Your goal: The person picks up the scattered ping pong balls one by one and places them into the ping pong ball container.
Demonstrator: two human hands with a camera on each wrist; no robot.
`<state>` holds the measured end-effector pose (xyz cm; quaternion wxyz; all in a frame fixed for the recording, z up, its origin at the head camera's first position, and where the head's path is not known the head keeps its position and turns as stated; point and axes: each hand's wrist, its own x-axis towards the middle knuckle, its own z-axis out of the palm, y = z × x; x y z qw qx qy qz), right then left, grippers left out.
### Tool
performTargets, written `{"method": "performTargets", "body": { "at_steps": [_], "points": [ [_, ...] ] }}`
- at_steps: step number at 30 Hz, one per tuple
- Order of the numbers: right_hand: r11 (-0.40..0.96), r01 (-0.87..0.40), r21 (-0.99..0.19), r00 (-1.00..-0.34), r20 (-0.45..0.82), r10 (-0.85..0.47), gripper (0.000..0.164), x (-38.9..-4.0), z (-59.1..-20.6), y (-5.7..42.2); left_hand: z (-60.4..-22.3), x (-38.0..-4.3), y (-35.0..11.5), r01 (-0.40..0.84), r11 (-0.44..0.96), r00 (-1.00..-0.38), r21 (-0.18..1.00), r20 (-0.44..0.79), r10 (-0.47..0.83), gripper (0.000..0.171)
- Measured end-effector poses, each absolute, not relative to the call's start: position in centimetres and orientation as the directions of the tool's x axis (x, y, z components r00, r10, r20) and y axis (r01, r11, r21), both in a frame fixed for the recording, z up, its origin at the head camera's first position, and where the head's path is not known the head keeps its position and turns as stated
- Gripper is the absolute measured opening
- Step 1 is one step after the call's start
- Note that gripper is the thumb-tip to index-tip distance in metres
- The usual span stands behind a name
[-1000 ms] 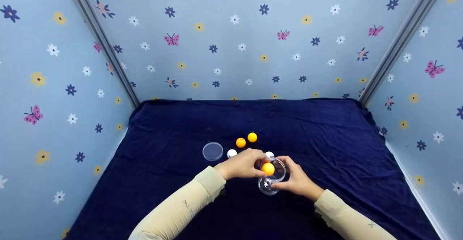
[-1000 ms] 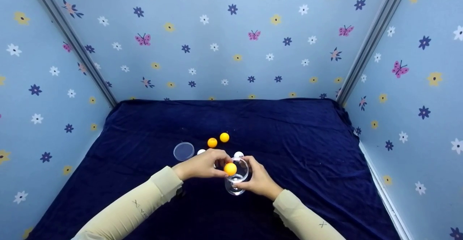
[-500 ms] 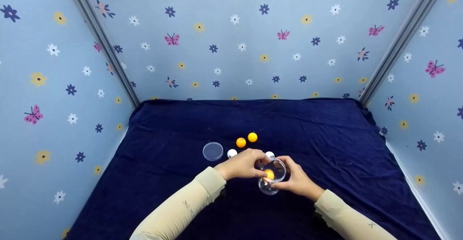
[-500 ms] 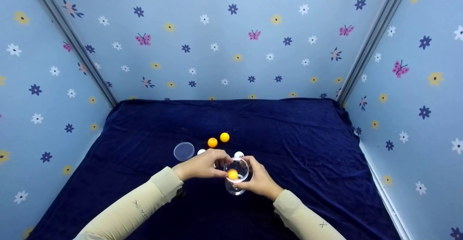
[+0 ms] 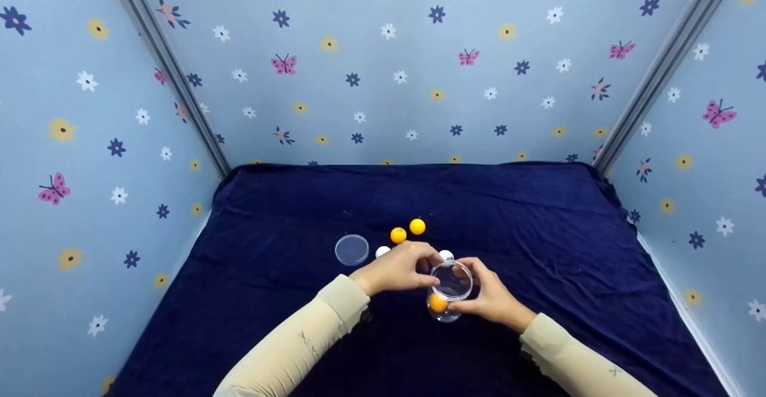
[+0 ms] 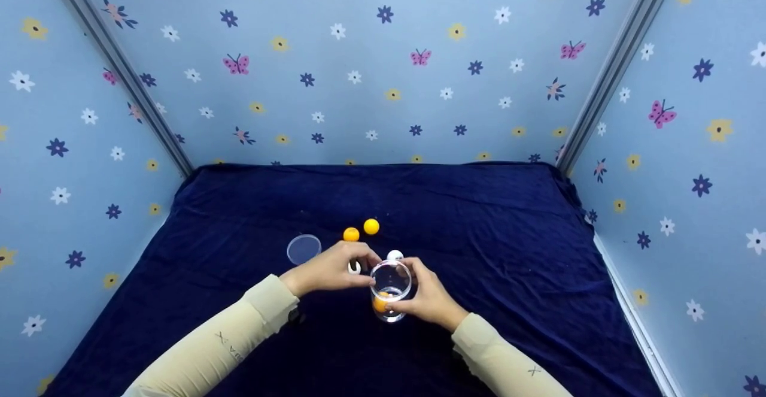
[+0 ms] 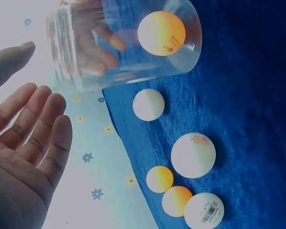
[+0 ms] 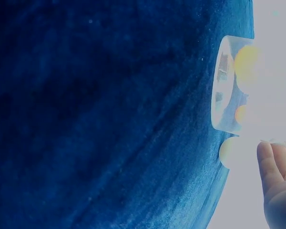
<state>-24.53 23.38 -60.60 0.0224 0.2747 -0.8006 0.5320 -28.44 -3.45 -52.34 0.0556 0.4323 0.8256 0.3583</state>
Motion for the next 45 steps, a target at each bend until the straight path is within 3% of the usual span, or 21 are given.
{"method": "performTargets", "body": {
  "at_steps": [6, 32, 45],
  "points": [
    [0.289, -0.458, -0.840, -0.851, 0.321, -0.416, 0.083, -24.5, -60.6, 23.4, -52.1, -28.8, -4.4, 0.629, 0.388, -0.667, 0.673, 0.210, 0.715, 0.034],
    [0.299, -0.426, -0.854, -0.869, 0.294, -0.399, 0.081, -24.4, -60.6, 23.1, -53.7, -30.0, -9.1, 0.552, 0.477, -0.759, 0.684, 0.175, 0.627, 0.031],
    [0.294, -0.441, -0.848, -0.862, 0.309, -0.401, 0.081, -24.4, -60.5, 23.1, -54.8, -30.2, -10.3, 0.551, 0.511, -0.770, 0.660, 0.166, 0.616, 0.031]
  ]
}}
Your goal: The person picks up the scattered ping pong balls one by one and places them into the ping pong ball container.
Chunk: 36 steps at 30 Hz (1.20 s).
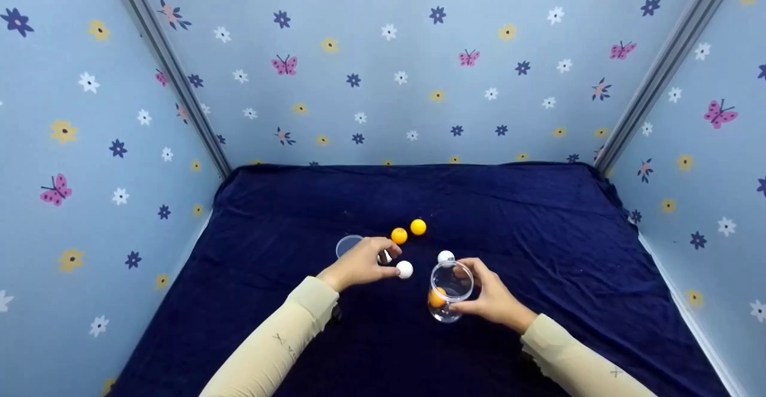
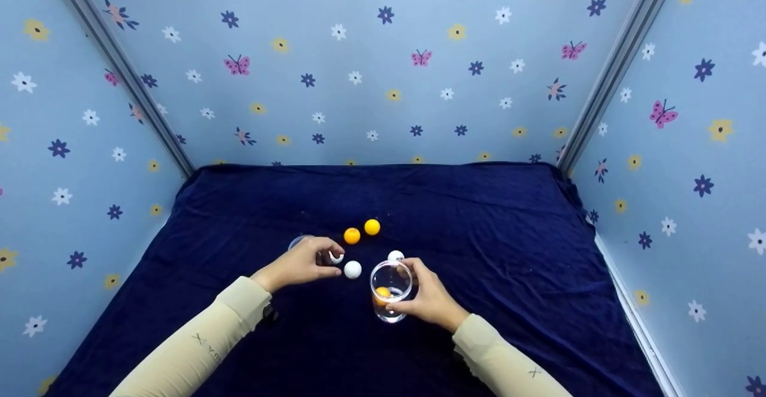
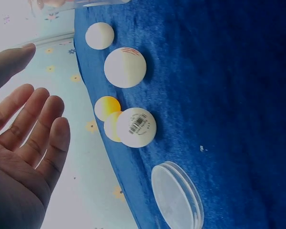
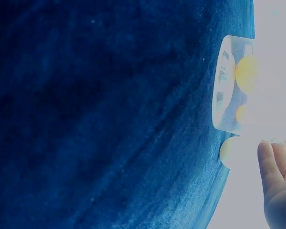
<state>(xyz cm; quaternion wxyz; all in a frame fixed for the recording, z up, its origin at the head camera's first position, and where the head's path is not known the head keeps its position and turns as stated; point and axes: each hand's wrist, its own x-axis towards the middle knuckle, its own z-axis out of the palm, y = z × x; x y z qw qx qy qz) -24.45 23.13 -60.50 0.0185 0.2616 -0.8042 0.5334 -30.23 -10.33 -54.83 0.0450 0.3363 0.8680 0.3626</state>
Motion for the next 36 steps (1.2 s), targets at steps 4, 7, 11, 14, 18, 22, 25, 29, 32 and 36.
{"method": "performTargets", "body": {
  "at_steps": [4, 7, 11, 14, 18, 22, 25, 29, 32, 36],
  "points": [
    [0.288, -0.440, -0.851, -0.863, 0.312, -0.396, 0.080, -24.5, -60.6, 23.2, -55.4, -30.3, -10.5, 0.546, 0.512, -0.775, 0.663, 0.167, 0.610, 0.032],
    [0.286, -0.438, -0.852, -0.865, 0.313, -0.393, 0.080, -24.5, -60.7, 23.2, -55.7, -30.4, -10.5, 0.544, 0.520, -0.779, 0.658, 0.165, 0.606, 0.032],
    [0.288, -0.437, -0.852, -0.865, 0.311, -0.393, 0.081, -24.5, -60.7, 23.2, -56.0, -30.5, -10.4, 0.537, 0.535, -0.780, 0.652, 0.144, 0.608, 0.035],
    [0.293, -0.437, -0.851, -0.865, 0.308, -0.396, 0.082, -24.5, -60.7, 23.2, -56.3, -30.6, -10.2, 0.538, 0.548, -0.780, 0.641, 0.133, 0.611, 0.040],
    [0.299, -0.438, -0.848, -0.865, 0.307, -0.398, 0.083, -24.5, -60.7, 23.2, -56.7, -30.8, -10.0, 0.540, 0.582, -0.786, 0.608, 0.117, 0.607, 0.046],
    [0.301, -0.435, -0.849, -0.866, 0.302, -0.399, 0.082, -24.6, -60.7, 23.2, -57.2, -30.9, -9.7, 0.533, 0.618, -0.797, 0.577, 0.098, 0.596, 0.049],
    [0.301, -0.434, -0.849, -0.866, 0.301, -0.399, 0.082, -24.6, -60.7, 23.2, -57.4, -31.0, -9.6, 0.529, 0.635, -0.804, 0.562, 0.094, 0.587, 0.050],
    [0.302, -0.439, -0.846, -0.864, 0.306, -0.401, 0.083, -24.5, -60.6, 23.2, -57.6, -31.3, -9.4, 0.530, 0.645, -0.806, 0.550, 0.092, 0.585, 0.050],
    [0.301, -0.447, -0.843, -0.861, 0.312, -0.402, 0.083, -24.5, -60.6, 23.2, -57.8, -31.4, -9.2, 0.535, 0.650, -0.804, 0.539, 0.088, 0.588, 0.050],
    [0.295, -0.456, -0.840, -0.856, 0.323, -0.403, 0.083, -24.5, -60.6, 23.2, -57.9, -31.5, -8.8, 0.538, 0.662, -0.802, 0.522, 0.073, 0.593, 0.050]
  ]
}}
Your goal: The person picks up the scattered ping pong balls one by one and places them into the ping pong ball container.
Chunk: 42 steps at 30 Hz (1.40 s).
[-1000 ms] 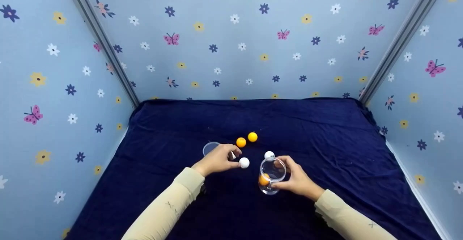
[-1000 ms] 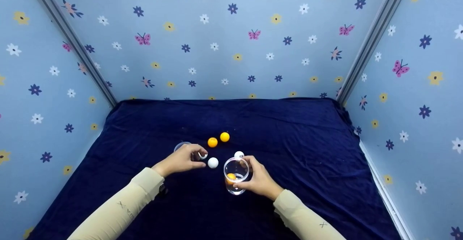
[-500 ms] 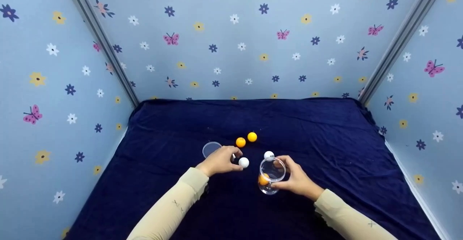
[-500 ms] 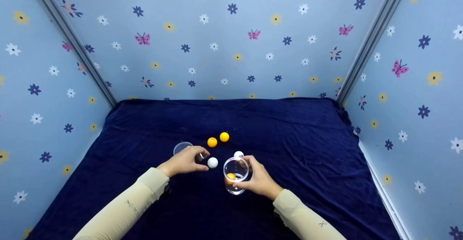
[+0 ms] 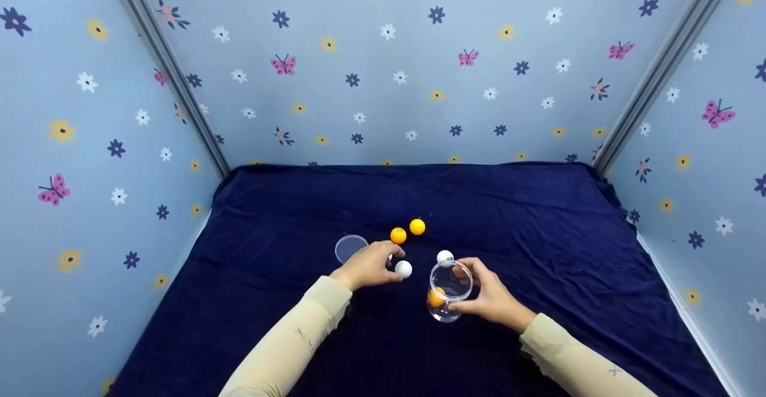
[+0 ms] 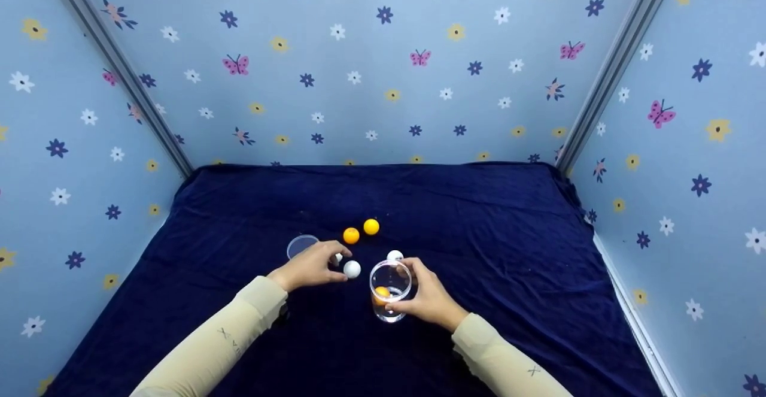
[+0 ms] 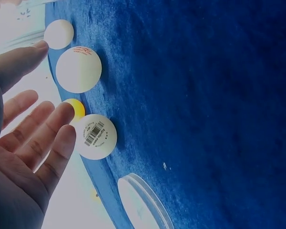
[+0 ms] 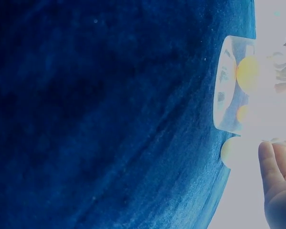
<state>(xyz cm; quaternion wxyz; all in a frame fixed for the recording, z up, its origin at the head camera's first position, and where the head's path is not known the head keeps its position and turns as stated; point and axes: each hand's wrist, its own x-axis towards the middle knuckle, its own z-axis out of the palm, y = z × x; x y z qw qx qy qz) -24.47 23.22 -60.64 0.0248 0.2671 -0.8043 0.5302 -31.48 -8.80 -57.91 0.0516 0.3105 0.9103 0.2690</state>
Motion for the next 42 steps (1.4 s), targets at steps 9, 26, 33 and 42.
{"method": "performTargets", "body": {
  "at_steps": [9, 26, 33, 42],
  "points": [
    [0.298, -0.445, -0.844, -0.860, 0.312, -0.403, 0.083, -24.5, -60.6, 23.2, -58.2, -31.2, -7.8, 0.526, 0.725, -0.816, 0.444, 0.021, 0.578, 0.051],
    [0.297, -0.472, -0.830, -0.850, 0.339, -0.403, 0.082, -24.4, -60.6, 23.2, -59.0, -31.4, -6.6, 0.537, 0.746, -0.818, 0.395, 0.025, 0.575, 0.042],
    [0.296, -0.445, -0.845, -0.863, 0.317, -0.394, 0.081, -24.5, -60.6, 23.2, -59.7, -31.8, -6.5, 0.579, 0.711, -0.798, 0.400, 0.097, 0.595, 0.028],
    [0.303, -0.444, -0.843, -0.861, 0.307, -0.406, 0.080, -24.5, -60.7, 23.3, -67.4, -35.7, -7.1, 0.608, 0.684, -0.786, 0.402, 0.187, 0.589, 0.030]
  ]
}}
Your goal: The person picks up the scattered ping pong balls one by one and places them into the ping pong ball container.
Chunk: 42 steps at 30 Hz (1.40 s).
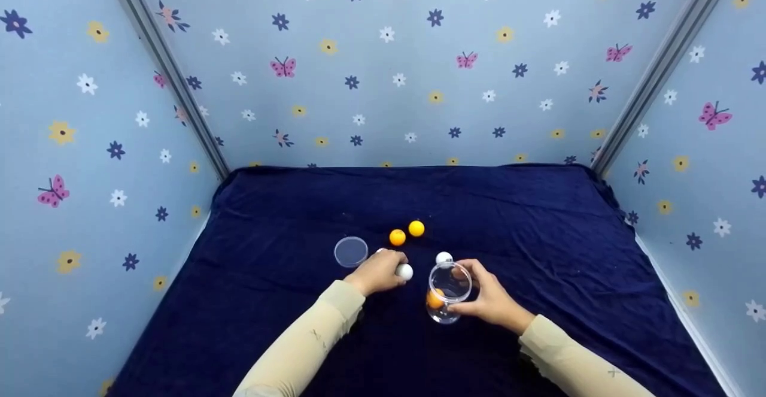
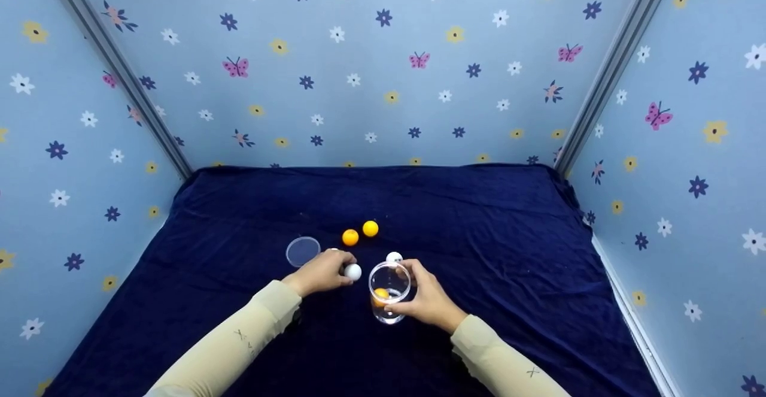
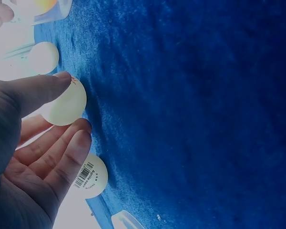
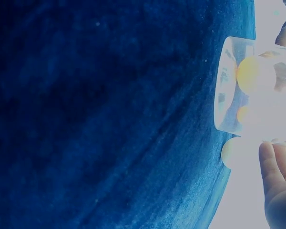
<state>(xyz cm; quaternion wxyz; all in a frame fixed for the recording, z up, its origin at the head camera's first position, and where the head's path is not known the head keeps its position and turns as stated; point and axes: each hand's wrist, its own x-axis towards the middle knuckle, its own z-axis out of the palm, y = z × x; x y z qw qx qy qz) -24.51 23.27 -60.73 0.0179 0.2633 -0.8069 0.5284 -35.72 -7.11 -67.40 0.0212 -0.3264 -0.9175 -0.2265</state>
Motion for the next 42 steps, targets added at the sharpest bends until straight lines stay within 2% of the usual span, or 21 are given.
{"method": "performTargets", "body": {
  "at_steps": [5, 7, 9, 12, 14, 16, 20, 42],
  "points": [
    [0.292, -0.446, -0.846, -0.859, 0.313, -0.405, 0.079, -24.6, -60.7, 23.2, -67.4, -35.9, -6.9, 0.582, 0.687, -0.801, 0.434, 0.163, 0.576, 0.032],
    [0.288, -0.444, -0.848, -0.859, 0.312, -0.405, 0.079, -24.6, -60.6, 23.2, -67.5, -35.9, -7.0, 0.589, 0.675, -0.796, 0.443, 0.174, 0.580, 0.031],
    [0.288, -0.441, -0.850, -0.861, 0.309, -0.404, 0.079, -24.5, -60.6, 23.2, -65.4, -34.7, -6.9, 0.586, 0.662, -0.793, 0.468, 0.161, 0.588, 0.030],
    [0.284, -0.440, -0.852, -0.861, 0.310, -0.404, 0.079, -24.5, -60.6, 23.2, -65.8, -35.0, -7.1, 0.619, 0.643, -0.772, 0.451, 0.194, 0.606, 0.029],
    [0.283, -0.445, -0.849, -0.859, 0.316, -0.404, 0.079, -24.4, -60.6, 23.2, -63.5, -33.9, -7.0, 0.604, 0.645, -0.778, 0.469, 0.170, 0.605, 0.028],
    [0.280, -0.451, -0.847, -0.856, 0.322, -0.404, 0.079, -24.4, -60.6, 23.1, -63.1, -33.8, -6.9, 0.599, 0.647, -0.782, 0.471, 0.172, 0.599, 0.027],
    [0.270, -0.464, -0.844, -0.850, 0.338, -0.404, 0.080, -24.4, -60.7, 23.1, -59.4, -31.9, -6.5, 0.532, 0.678, -0.819, 0.508, 0.107, 0.563, 0.026],
    [0.290, -0.462, -0.838, -0.853, 0.330, -0.405, 0.083, -24.5, -60.8, 23.2, -56.4, -31.4, -7.1, 0.491, 0.639, -0.836, 0.592, 0.113, 0.538, 0.028]
  ]
}}
